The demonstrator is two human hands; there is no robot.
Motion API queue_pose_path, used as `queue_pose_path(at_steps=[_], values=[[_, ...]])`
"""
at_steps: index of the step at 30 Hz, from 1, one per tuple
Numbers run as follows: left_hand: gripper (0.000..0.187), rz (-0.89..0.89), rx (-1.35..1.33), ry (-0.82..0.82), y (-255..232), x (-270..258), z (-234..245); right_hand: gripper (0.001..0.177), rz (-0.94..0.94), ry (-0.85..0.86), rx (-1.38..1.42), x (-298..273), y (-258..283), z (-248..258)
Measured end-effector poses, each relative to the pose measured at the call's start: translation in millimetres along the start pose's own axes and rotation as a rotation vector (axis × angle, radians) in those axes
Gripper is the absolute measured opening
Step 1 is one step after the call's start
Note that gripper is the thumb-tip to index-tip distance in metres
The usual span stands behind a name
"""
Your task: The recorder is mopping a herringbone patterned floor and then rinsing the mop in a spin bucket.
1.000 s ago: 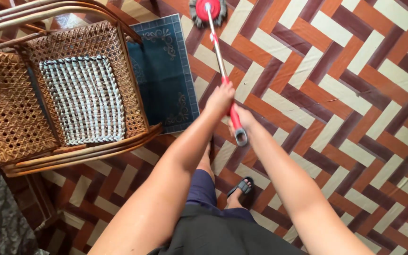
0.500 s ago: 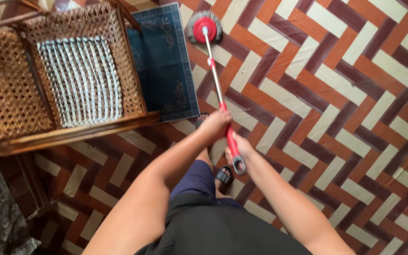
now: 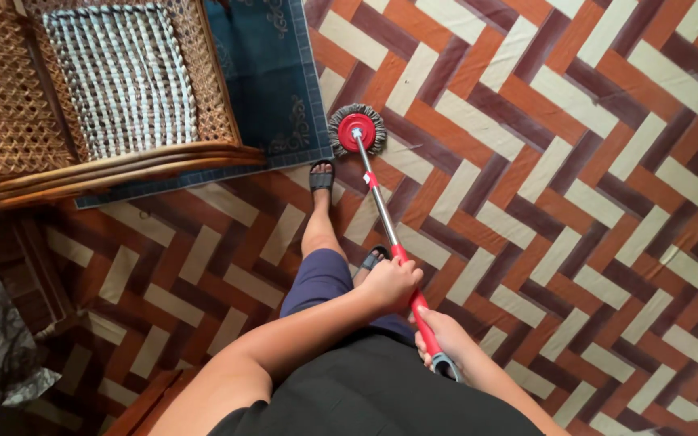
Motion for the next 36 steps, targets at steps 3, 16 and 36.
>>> queue_pose_path(at_steps=[3,16,36], values=[[0.032,0.005,0.065,-0.091,27.3,9.4,1.2,0.048,0.124,0.044,-0.100,64.6,-12.4,19.5],[0.030,-0.036,0.240,-0.207,308.6,126.7,167.4,0.048,0.081,-0.012,0.003,199.0,285.9,-138.3],[0.023,-0.235,0.419,0.137,346.0,128.8,182.9,0.079,0.158,0.189,0.186,214.6,282.9,-176.0]])
Point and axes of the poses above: each hand's wrist, its own x-axis towards the middle knuckle, its own z-axis out of the back of the hand, y = z × x, the point moved 2 cm from there along x, towards the middle knuckle, and after that the axes turned 2 degrees about -x, right-handed, at the moved point
